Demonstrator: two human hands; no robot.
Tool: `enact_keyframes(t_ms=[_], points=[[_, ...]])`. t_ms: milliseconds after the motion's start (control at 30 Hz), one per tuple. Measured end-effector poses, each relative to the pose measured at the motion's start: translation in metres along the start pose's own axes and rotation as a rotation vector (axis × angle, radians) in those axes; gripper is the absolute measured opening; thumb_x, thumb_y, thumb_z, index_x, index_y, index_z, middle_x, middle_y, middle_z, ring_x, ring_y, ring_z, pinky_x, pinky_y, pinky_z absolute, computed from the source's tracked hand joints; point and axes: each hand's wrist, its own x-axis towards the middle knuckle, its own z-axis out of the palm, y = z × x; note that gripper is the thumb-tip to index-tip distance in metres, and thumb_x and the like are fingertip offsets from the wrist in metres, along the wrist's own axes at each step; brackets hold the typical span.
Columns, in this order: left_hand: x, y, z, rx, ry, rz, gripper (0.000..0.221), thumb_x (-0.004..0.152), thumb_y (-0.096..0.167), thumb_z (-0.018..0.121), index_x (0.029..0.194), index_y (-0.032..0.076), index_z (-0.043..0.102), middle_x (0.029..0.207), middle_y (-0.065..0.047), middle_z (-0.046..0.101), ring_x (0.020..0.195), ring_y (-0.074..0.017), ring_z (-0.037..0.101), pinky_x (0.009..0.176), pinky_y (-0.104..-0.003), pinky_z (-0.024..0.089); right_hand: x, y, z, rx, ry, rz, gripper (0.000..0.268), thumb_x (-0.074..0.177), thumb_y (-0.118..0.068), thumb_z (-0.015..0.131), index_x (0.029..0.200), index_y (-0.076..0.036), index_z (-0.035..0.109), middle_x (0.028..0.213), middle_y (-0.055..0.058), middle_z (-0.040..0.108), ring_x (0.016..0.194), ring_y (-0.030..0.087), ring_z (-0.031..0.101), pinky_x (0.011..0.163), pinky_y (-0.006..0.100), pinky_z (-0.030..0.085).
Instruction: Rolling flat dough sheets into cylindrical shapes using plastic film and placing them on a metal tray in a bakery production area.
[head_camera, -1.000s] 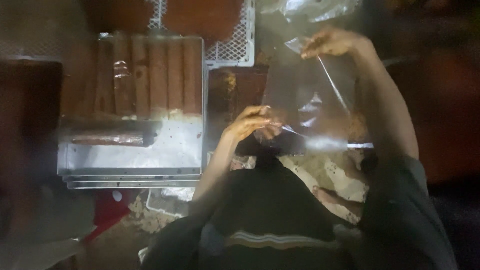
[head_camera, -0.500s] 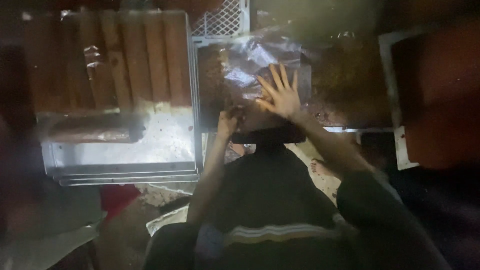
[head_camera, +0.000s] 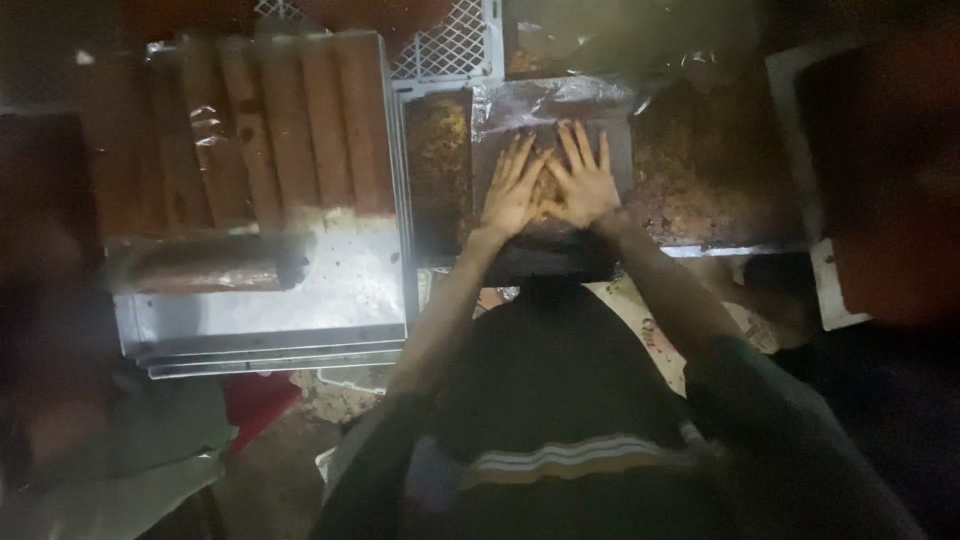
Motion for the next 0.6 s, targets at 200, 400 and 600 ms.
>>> enact_keyframes(t_ms=[200,400,600], points=[[0.03,-0.028,0.023,0.311,0.133,-0.081,0.06,0.112,0.029,0.042,0.162,0.003,0.022,0.168,-0.024,0.018,0.158,-0.036,0.012,0.13,-0.05,0.009,0.029,0.023,0.003,0.119,0.065,-0.156,0.08,0.093,-0.079,0.04,0.16,-0.036,0.033,0.172,0.009,0.018,0.159,0.034,0.013,0.123,0.067,0.005],[0.075,-0.042,0.022,0.468,0.178,-0.187,0.068,0.102,0.041,0.06,0.15,-0.002,0.037,0.158,-0.031,0.027,0.152,-0.0419,0.027,0.125,-0.051,0.025,0.029,0.023,0.004,0.1,0.095,0.063,0.083,0.092,-0.071,0.053,0.159,-0.024,0.04,0.157,0.026,0.034,0.148,0.047,0.031,0.116,0.065,0.025],[0.205,-0.131,-0.113,-0.798,0.703,-0.576,0.025,0.086,0.019,0.069,0.111,0.017,0.074,0.103,-0.001,0.08,0.09,-0.0144,0.075,0.077,-0.029,0.056,0.034,-0.003,-0.007,0.316,0.2,0.122,0.067,0.107,-0.057,0.036,0.152,-0.01,0.049,0.143,0.029,0.044,0.134,0.047,0.041,0.106,0.063,0.036]])
